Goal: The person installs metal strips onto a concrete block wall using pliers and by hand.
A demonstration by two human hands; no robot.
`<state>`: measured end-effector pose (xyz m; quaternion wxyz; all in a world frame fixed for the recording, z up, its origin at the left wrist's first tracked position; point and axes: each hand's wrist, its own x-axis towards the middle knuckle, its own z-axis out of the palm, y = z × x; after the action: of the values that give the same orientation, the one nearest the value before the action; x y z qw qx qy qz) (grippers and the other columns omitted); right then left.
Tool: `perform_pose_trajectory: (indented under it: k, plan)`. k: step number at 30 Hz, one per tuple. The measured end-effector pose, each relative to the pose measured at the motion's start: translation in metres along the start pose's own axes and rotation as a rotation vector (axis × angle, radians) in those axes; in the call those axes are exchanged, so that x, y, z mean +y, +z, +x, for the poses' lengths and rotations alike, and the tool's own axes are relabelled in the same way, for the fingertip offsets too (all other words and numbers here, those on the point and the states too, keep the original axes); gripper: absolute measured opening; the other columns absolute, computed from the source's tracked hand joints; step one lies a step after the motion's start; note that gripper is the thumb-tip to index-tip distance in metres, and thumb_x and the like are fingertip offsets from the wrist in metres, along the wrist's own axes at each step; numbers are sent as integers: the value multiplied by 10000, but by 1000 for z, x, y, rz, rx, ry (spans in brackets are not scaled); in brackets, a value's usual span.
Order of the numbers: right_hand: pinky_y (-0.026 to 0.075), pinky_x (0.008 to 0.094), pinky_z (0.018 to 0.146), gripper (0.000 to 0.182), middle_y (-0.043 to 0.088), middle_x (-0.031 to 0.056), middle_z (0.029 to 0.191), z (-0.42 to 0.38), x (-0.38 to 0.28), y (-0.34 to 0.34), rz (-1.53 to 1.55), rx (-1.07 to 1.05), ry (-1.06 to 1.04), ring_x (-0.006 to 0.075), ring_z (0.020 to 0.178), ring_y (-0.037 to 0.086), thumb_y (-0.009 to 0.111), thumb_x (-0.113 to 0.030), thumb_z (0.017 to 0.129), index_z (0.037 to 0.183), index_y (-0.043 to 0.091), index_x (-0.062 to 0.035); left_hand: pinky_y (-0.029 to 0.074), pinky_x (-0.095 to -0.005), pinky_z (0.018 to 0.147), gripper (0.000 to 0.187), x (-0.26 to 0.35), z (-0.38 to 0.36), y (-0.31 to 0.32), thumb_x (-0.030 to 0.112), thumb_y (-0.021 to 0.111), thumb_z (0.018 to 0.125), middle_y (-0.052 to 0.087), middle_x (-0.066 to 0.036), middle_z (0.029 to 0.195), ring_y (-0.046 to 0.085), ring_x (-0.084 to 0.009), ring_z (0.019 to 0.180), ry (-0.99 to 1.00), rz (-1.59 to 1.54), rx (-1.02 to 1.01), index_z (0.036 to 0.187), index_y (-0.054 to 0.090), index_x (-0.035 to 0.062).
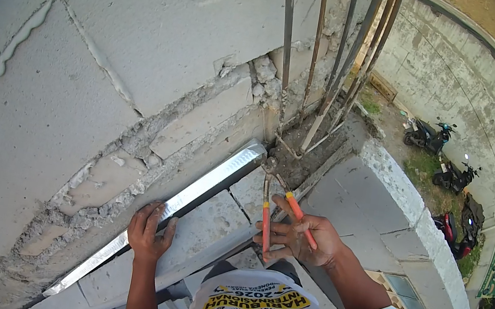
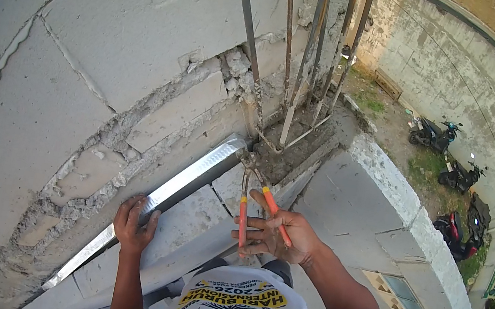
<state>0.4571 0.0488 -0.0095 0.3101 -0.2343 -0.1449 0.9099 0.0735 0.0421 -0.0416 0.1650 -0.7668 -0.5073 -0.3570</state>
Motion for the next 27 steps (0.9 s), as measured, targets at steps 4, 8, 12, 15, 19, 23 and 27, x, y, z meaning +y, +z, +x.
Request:
perform_pose_trajectory:
  k: [4,8,12,15,19,23,27]
  plan:
    - [329,691,1145,961,329,338,1572,12,-18,0,54,-29,-8,547,1408,404,562,-227,827,1668,97,-204,564,-435,844,457,1,-1,2,85,869,710,702,-147,1108,691,-339,978,-41,31,-41,1125,683,38]
    - [322,694,1143,975,329,351,1568,10,-35,-1,72,-136,22,563,1399,403,572,-284,793,1659,140,-163,549,-449,855,457,4,2,0,91,871,708,697,-154,1110,677,-344,982,-107,38,-65,1125,688,48]
    - [346,698,1121,967,319,363,1570,7,-42,-17,62,-157,78,581,1407,382,574,-307,762,1638,207,-123,517,-468,889,446,22,5,1,136,849,714,692,-145,1102,648,-362,998,-184,-41,-29,1123,694,47]
    - [362,701,1106,967,313,371,1572,10,-49,-29,55,-168,106,593,1412,368,576,-322,741,1624,252,-96,423,-521,1011,420,60,8,18,135,780,771,673,-132,1134,578,-347,1121,-131,107,100,1165,660,51]
    - [310,716,1129,950,351,336,1565,18,-51,-39,133,-251,127,541,1404,407,577,-331,739,1616,287,-112,533,-419,863,388,131,27,58,151,786,871,687,-166,1122,678,-308,1015,-307,-357,-33,1206,652,9]
    - [307,721,1127,961,380,326,1549,17,-58,-37,113,-282,81,533,1398,418,594,-375,703,1593,337,-123,551,-400,837,394,163,51,84,252,697,984,686,-158,1103,689,-252,987,-869,-969,-246,1242,617,-34]
    - [298,722,1131,976,389,325,1545,20,-59,-39,109,-280,73,533,1400,415,601,-396,684,1591,348,-140,550,-320,777,456,186,83,69,351,580,1057,676,-125,1036,681,-173,915,-1191,-1197,-574,1258,579,-58]
